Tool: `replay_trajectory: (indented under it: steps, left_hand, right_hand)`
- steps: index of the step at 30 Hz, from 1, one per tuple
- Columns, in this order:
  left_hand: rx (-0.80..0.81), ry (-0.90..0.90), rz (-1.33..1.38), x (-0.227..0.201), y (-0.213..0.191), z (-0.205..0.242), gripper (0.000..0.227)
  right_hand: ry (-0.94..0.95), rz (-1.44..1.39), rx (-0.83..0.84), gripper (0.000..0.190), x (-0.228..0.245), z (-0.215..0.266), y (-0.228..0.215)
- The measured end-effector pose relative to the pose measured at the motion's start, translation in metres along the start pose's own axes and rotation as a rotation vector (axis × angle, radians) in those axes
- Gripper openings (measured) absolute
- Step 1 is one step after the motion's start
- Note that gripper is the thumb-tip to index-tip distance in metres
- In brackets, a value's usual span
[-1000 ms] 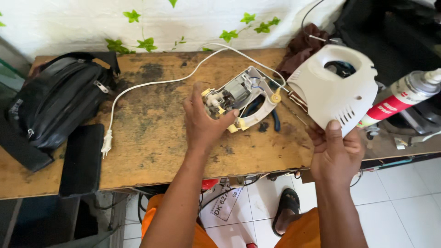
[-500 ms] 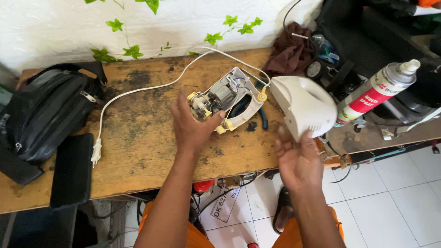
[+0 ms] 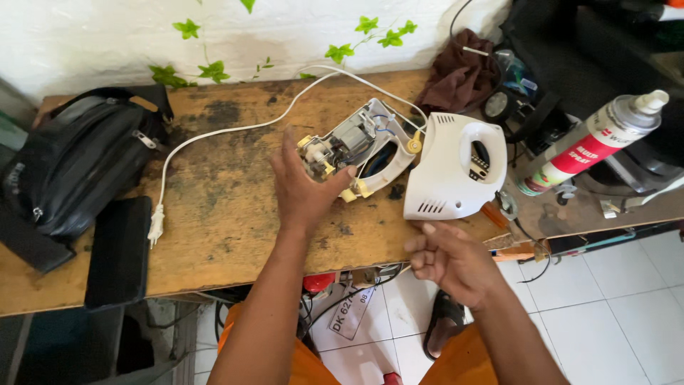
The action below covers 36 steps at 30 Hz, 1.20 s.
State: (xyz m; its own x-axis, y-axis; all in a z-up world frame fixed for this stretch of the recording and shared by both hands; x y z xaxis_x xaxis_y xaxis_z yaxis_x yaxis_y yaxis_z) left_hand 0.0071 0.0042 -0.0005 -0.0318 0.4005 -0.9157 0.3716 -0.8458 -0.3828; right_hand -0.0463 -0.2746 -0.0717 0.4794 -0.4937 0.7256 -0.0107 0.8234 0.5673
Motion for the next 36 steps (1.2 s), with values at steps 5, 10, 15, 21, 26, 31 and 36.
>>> replay_trajectory:
  steps: [5, 10, 15, 21, 26, 31, 36]
  left_hand:
    - [-0.042, 0.046, -0.015, 0.013, 0.007, -0.007, 0.132]
    - [-0.058, 0.043, -0.021, 0.012, 0.005, -0.005, 0.131]
    - [-0.014, -0.014, -0.133, -0.002, 0.002, -0.002, 0.12]
    - [-0.008, -0.011, -0.127, 0.0, 0.003, -0.004, 0.121]
    - [0.011, -0.024, -0.138, -0.002, 0.002, -0.003, 0.121]
    - [0.028, -0.034, -0.121, -0.006, 0.0, -0.002, 0.12]
    - [0.0, -0.009, -0.112, 0.0, 0.004, -0.003, 0.12]
  right_hand:
    - [0.02, 0.152, 0.023, 0.03, 0.02, 0.015, 0.013]
    - [-0.038, 0.586, -0.08, 0.048, 0.057, 0.042, 0.045]
    - [-0.52, 1.367, -0.411, 0.024, 0.114, 0.049, 0.048]
    - [-0.364, 1.793, -0.387, 0.045, 0.149, 0.039, 0.055]
    - [-0.112, 1.9, -0.317, 0.048, 0.144, 0.029, 0.058]
    - [0.025, 1.939, -0.278, 0.058, 0.14, 0.033, 0.066]
    - [-0.098, 2.102, -0.125, 0.043, 0.14, 0.014, 0.034]
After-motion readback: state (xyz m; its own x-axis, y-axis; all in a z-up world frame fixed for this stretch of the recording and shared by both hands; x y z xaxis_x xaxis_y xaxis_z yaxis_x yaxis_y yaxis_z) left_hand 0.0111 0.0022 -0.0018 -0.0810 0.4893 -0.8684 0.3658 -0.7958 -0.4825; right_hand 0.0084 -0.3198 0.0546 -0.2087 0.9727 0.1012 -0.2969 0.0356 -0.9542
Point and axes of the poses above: each hand's wrist, its own z-axis away from the middle knuckle, its own y-axis out of the palm, x = y × z, the point moved 1 cm from there along -z, towards the middle knuckle, and after that the axes turned 2 degrees about -z, right-handed, at the moved point
